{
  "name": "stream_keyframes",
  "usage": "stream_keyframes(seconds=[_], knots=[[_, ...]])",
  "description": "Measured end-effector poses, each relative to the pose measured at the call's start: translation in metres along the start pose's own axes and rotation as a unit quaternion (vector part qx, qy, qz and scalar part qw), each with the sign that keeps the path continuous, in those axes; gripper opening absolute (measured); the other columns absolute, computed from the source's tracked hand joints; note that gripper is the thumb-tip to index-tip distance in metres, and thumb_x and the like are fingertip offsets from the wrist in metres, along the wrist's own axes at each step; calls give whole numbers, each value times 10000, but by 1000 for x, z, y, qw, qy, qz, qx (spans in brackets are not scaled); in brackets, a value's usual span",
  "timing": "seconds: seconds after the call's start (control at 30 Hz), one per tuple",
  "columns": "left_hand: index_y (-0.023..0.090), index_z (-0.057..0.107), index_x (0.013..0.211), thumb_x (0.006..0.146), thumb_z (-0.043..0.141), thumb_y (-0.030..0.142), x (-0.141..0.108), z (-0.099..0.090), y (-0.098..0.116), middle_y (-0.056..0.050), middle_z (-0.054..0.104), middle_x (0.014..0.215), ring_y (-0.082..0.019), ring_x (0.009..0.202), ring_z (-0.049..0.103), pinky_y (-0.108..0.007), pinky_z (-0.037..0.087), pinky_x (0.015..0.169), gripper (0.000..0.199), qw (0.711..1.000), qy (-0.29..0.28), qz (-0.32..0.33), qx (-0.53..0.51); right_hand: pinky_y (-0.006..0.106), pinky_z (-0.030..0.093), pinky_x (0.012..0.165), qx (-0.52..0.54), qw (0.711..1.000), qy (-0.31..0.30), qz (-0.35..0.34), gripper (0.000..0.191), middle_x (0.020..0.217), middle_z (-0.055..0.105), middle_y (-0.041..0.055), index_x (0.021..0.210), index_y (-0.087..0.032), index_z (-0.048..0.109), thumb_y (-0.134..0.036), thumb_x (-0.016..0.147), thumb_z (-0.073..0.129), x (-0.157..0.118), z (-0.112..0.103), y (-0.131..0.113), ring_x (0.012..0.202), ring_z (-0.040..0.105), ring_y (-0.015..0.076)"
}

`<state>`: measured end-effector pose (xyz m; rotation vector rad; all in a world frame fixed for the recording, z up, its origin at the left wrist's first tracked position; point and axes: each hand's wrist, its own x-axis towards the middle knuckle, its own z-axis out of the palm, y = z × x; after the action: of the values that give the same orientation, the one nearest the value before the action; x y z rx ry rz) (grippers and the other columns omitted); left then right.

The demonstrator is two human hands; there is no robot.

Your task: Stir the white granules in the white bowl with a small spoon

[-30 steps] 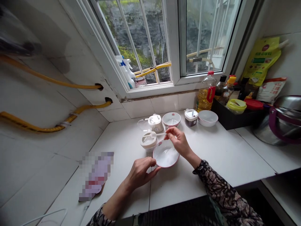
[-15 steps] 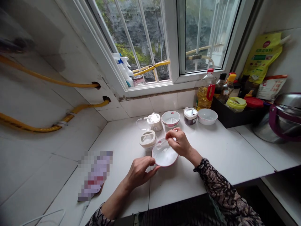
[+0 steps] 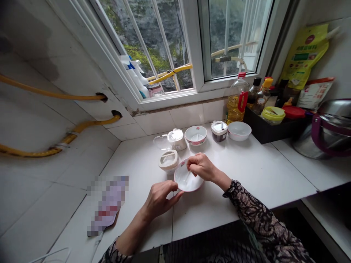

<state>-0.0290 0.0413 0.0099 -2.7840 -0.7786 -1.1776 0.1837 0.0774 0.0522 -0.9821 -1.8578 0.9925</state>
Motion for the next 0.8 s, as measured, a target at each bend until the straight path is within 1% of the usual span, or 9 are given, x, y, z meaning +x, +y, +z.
stream_keyframes(seconds=[0.1,0.2,0.33,0.47,0.6,0.7,0.8], knots=[[189,506,805,940,552,258,0,0,0,25,557,606,-100,497,517,-224,374,498,159,1000,1,3,0,235,383,508,95,992,39,70,136,410,508,-46,557,-192,574,-188,632,460,2,-3,3,437,452,113],[191,502,811,953,538,261,0,0,0,23,554,606,-98,495,510,-223,371,494,162,1000,0,6,-4,224,327,454,146,981,80,102,124,401,502,-45,550,-186,581,-207,606,472,5,-5,6,409,429,103],[192,493,824,962,527,262,1,-1,1,23,552,612,-98,495,509,-221,370,493,158,1000,1,4,-5,223,305,440,148,975,108,125,129,377,493,-39,518,-184,582,-214,590,479,7,-7,9,392,414,99],[188,499,827,948,545,251,2,-1,1,25,555,614,-101,496,516,-222,369,493,144,1000,5,8,-8,231,308,438,198,963,102,150,112,359,489,-35,504,-180,582,-206,556,487,9,-8,10,379,413,103],[187,494,828,947,548,246,2,-1,1,28,549,612,-103,487,507,-227,360,483,143,1000,6,11,-8,244,335,450,242,949,110,169,101,367,500,-27,512,-176,582,-181,544,487,11,-11,10,380,427,110],[189,486,824,953,540,248,2,-1,1,30,542,611,-103,484,500,-229,356,483,152,1000,6,11,-5,253,371,478,263,942,113,177,100,389,539,-18,540,-169,601,-174,551,502,11,-13,11,397,452,113],[192,480,823,959,531,253,2,0,0,30,541,613,-105,489,495,-231,356,487,158,1000,8,14,-1,267,422,533,286,937,114,164,84,448,595,-10,600,-165,621,-184,582,541,11,-12,12,442,502,120]])
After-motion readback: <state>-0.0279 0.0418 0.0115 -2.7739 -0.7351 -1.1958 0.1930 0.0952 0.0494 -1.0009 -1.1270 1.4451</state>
